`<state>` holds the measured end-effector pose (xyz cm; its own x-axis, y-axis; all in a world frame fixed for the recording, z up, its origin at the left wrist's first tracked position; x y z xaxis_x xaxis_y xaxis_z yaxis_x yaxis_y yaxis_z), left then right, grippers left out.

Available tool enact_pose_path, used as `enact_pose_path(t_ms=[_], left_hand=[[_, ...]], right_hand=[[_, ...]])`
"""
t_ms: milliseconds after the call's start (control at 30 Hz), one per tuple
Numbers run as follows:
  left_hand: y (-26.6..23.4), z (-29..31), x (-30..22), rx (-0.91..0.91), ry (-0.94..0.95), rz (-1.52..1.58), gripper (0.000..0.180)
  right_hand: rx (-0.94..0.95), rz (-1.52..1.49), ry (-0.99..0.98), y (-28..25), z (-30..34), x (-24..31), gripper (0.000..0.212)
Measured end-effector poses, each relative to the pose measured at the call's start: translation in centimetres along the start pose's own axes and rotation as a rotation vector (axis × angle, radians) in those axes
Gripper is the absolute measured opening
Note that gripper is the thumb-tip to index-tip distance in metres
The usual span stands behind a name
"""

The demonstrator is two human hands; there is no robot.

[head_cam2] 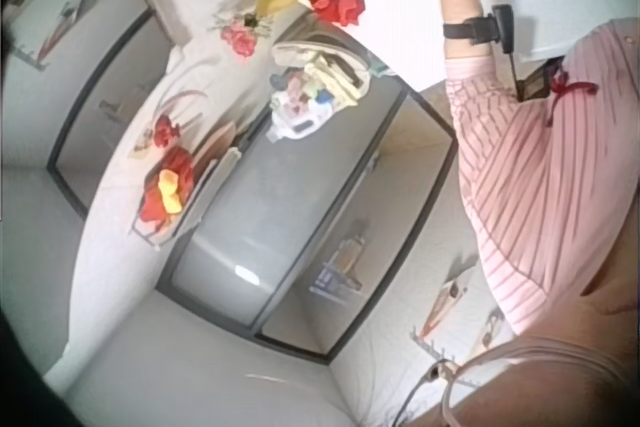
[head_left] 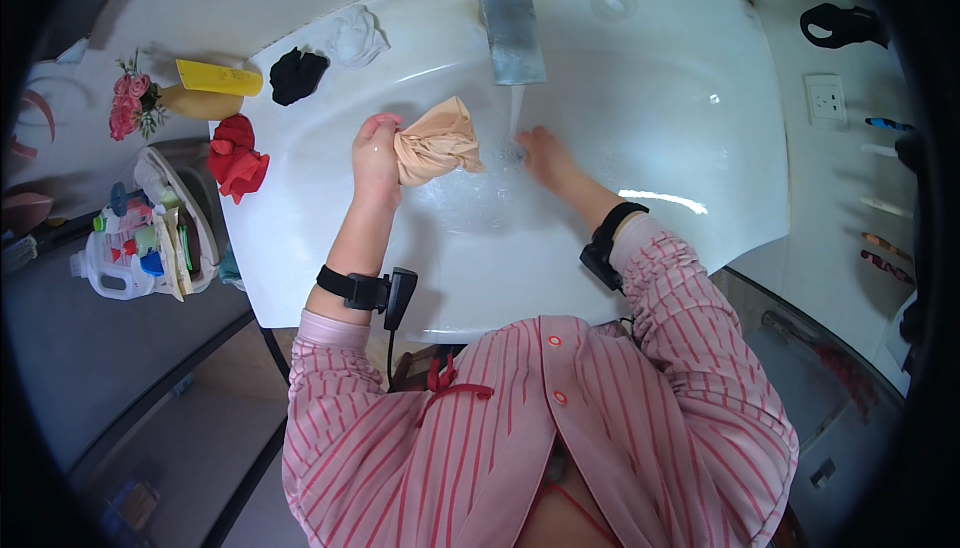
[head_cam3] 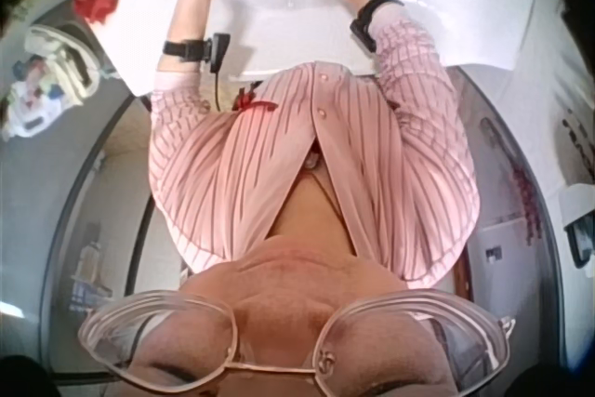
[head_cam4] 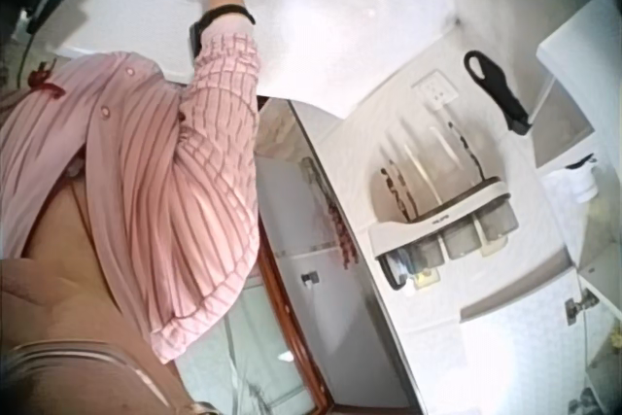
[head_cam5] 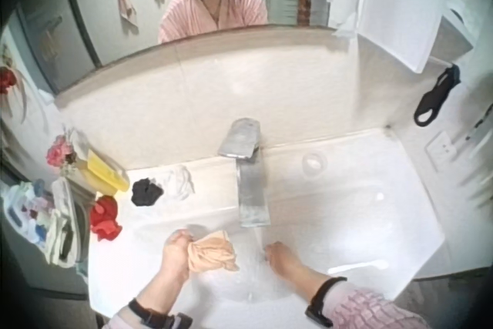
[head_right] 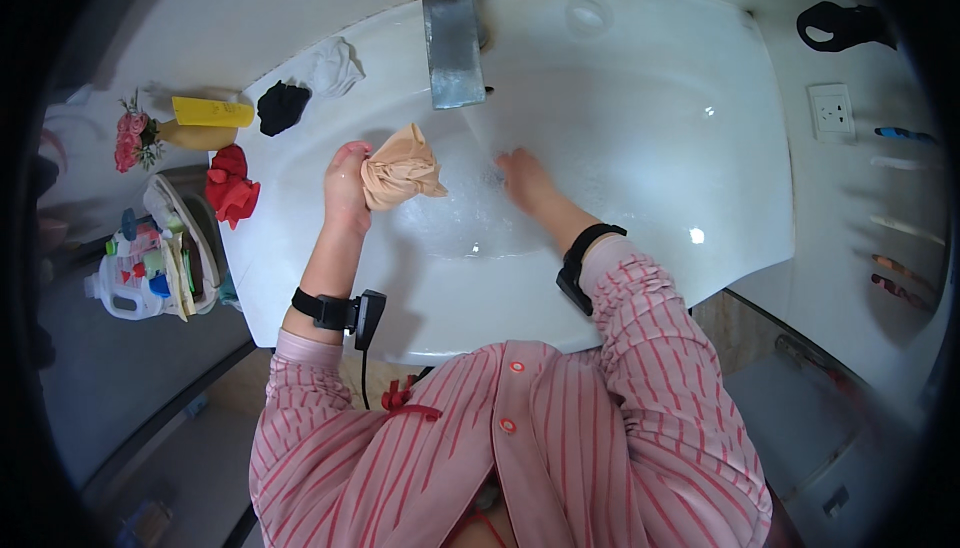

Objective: The person washes a beige bra by hand in a bathroom sink, scrubbing and rinsing it under running water. They then rinse their hands and place the bra on the sink edge.

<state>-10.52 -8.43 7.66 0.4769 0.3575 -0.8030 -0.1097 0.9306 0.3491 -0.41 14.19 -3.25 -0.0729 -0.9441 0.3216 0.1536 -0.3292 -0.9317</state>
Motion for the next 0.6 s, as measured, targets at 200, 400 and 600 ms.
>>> enact_pose_path(t_ms=[200,400,600], left_hand=[[0.9,0.7,0.1,0.029,-0.025,0.008,0.014],[1.6,1.0,0.7,0.058,-0.05,-0.004,0.015],[2.9,1.1,1.4,0.092,-0.022,-0.041,0.015]], right_hand=[[-0.166,0.099,0.061,2.7,-0.5,0.1,0.019],[-0.124,0.091,0.044,2.4,-1.0,0.1,0.015],[-0.089,0.092,0.086,2.4,-1.0,0.1,0.013]])
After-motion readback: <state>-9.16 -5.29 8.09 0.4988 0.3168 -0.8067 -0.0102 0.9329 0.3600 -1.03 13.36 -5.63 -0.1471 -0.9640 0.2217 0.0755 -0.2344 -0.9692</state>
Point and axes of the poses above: each hand's wrist, its own z-axis away from the middle knuckle, its own y-axis out of the palm, x = y × z, the point moved 2 cm from there along -z, towards the middle knuckle, and after that the axes turned 13 degrees about z, right-handed, at the moved point
